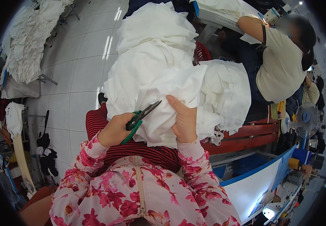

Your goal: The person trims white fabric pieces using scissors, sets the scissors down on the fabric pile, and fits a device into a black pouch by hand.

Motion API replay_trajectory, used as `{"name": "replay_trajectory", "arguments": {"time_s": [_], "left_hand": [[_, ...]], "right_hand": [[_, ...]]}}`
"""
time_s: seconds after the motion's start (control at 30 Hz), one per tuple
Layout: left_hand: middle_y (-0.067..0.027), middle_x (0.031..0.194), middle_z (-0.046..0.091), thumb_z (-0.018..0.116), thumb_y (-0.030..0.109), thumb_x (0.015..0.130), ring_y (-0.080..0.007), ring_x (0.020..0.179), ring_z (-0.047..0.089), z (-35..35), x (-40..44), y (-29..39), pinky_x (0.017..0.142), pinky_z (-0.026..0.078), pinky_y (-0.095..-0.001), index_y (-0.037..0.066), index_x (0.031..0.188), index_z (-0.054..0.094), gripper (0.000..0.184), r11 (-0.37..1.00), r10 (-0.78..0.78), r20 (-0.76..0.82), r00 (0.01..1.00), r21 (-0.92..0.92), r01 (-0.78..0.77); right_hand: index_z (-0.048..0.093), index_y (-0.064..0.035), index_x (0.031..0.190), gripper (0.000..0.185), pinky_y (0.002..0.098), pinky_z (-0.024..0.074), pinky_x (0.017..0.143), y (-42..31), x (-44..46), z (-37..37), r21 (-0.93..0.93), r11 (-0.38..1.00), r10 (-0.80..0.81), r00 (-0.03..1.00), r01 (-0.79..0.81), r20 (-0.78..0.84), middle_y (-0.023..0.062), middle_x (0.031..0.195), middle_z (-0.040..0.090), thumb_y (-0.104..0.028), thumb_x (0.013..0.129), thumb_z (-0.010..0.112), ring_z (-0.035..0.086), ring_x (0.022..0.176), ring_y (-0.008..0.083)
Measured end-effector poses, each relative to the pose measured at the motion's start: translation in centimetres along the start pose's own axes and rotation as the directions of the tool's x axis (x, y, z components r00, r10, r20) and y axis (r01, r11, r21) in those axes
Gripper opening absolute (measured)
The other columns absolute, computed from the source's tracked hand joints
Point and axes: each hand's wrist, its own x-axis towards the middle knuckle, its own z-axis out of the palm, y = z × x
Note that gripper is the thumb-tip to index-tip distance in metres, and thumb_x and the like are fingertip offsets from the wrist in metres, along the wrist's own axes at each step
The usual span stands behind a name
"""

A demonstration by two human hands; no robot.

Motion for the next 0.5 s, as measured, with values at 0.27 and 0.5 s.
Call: {"name": "replay_trajectory", "arguments": {"time_s": [0.27,0.5], "left_hand": [[-0.0191,0.080,0.060,0.063,0.015,0.083,-0.0314,0.069,0.059,-0.86,-0.20,0.94,0.065,0.046,-0.0358,-0.001,0.097,0.060,0.022,0.995,-0.096,0.053,0.994,0.016,0.095],[-0.0188,0.085,0.061,0.065,0.014,0.081,-0.0296,0.069,0.062,-0.17,-0.25,0.74,0.064,0.048,-0.0356,-0.002,0.103,0.059,0.028,0.995,-0.097,-0.020,0.995,0.035,0.098]], "right_hand": [[0.043,0.0000,0.130,0.054,0.0361,0.0486,0.092,-0.44,0.22,-0.09,-0.029,0.999,0.014,1.000,-0.014,-0.007,0.0132,0.119,0.058,0.009,0.079,0.060,0.059,0.106,0.0246],[0.043,0.0000,0.130,0.056,0.0357,0.0487,0.092,-0.44,0.15,0.09,-0.034,0.999,-0.011,1.000,0.011,-0.009,0.0128,0.118,0.058,0.011,0.078,0.060,0.059,0.106,0.0243]]}}
